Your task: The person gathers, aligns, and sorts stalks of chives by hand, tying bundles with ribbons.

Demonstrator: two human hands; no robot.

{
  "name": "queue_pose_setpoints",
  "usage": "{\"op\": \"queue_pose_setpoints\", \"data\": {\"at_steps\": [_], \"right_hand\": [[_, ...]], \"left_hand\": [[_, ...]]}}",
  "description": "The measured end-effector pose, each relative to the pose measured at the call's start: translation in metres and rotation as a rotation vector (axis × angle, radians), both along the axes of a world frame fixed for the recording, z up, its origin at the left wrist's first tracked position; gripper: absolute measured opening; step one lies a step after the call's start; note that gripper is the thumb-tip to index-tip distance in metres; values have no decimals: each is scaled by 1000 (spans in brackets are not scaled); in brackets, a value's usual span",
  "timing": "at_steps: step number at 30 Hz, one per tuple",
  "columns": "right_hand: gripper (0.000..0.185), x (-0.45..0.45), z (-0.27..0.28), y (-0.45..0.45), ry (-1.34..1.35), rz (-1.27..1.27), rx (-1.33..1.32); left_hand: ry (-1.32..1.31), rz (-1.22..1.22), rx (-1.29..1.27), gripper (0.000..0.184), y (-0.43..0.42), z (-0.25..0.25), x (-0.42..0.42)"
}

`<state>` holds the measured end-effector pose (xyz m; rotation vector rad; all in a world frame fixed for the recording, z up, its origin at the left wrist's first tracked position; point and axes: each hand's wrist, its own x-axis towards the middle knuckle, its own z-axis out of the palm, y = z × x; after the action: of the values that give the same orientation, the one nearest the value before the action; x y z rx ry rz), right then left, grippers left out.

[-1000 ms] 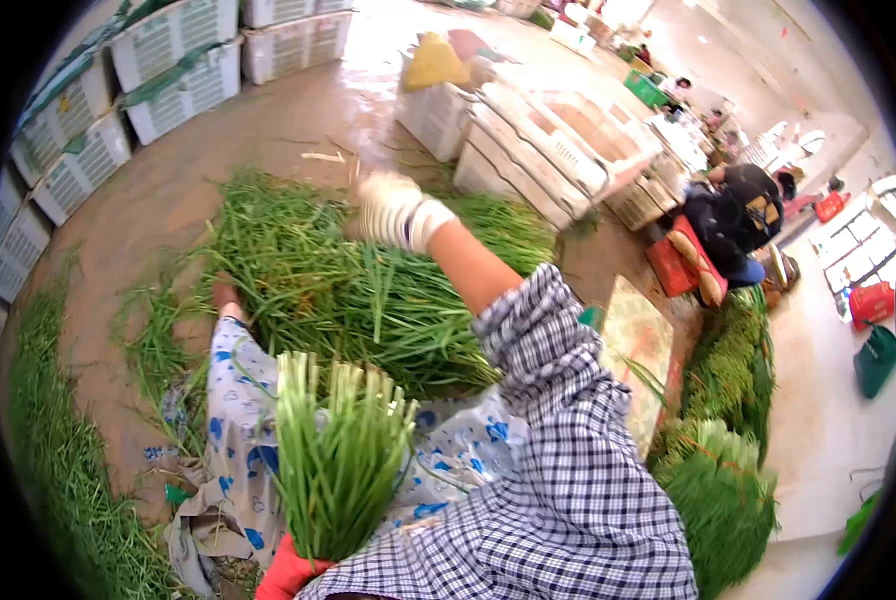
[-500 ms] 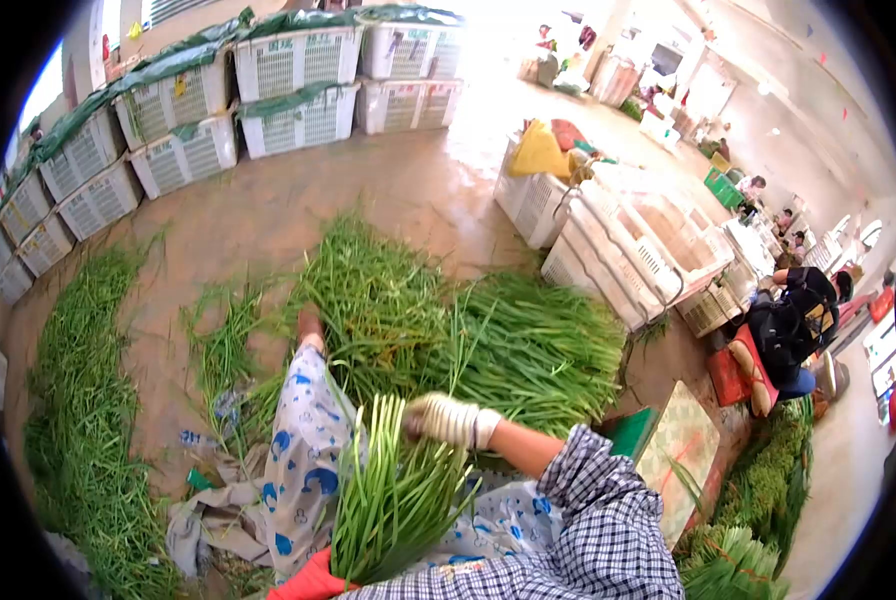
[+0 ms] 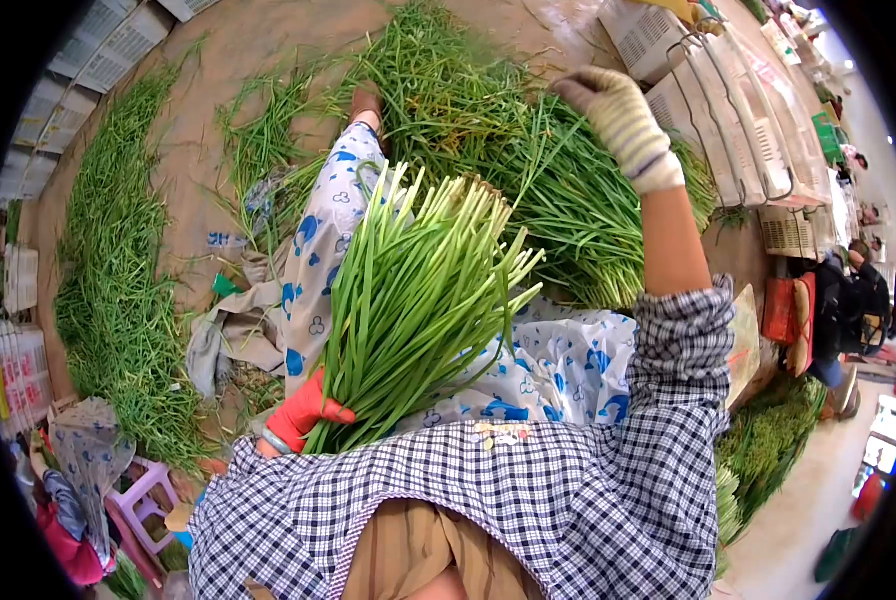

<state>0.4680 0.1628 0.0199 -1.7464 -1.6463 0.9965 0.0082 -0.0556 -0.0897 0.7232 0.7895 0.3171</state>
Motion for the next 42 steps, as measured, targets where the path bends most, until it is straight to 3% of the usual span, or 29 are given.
{"op": "queue_pose_setpoints", "data": {"at_steps": [2,4,6,8,9,12,16,18,20,22,24,25,26,28,30,32,34,35,36,38,39,41,42], "right_hand": [[61,-15,-3,-32,121,225,-160],[69,-45,-20,-59,-128,256,-70],[63,-70,-41,-84,59,351,-24],[62,-84,-76,-93,499,208,-188],[60,-86,-83,-96,584,81,-213],[60,-91,-87,-98,697,39,-228],[42,-98,-94,-103,326,-87,149],[30,-90,-93,-100,-196,-6,302],[20,-83,-118,-85,-252,-51,495],[21,-48,-118,-52,41,-267,278],[22,-14,-71,-16,435,-558,133],[37,8,-63,-1,27,-597,200],[46,11,-54,9,-451,-564,388],[41,-4,-23,1,-434,-198,460],[36,-48,2,-28,-314,205,84],[45,-96,-1,-54,-716,651,-101],[54,-110,-45,-82,-782,719,177],[56,-109,-65,-92,-552,688,320],[56,-111,-71,-94,-504,747,226],[41,-107,-96,-92,-365,770,376],[35,-99,-118,-85,-271,650,278],[20,-80,-111,-68,-322,475,288],[11,-65,-119,-54,-316,343,582]], "left_hand": [[34,-29,1,86,3,-3,-3],[-9,-22,-24,88,6,-4,-3],[-4,-64,118,87,6,-10,-5],[-29,2,36,87,5,3,3],[-20,10,12,86,4,5,4],[-5,28,-15,83,-1,7,7],[98,-69,-5,76,0,10,6],[102,-89,41,73,-2,10,8],[88,-40,36,73,-2,15,11],[67,14,29,74,-6,16,11],[45,70,23,74,-11,13,6],[76,26,39,76,-13,8,3],[104,-17,56,77,-13,7,2],[92,4,37,79,-14,11,8],[77,84,15,80,-18,11,13],[58,90,34,79,-14,17,19],[96,52,86,80,-14,20,18],[118,42,107,82,-18,13,14],[124,46,101,82,-19,14,13],[115,34,73,84,-15,18,16],[126,38,44,84,-14,22,19],[124,37,59,83,-13,18,17],[119,29,80,82,-13,15,16]]}}
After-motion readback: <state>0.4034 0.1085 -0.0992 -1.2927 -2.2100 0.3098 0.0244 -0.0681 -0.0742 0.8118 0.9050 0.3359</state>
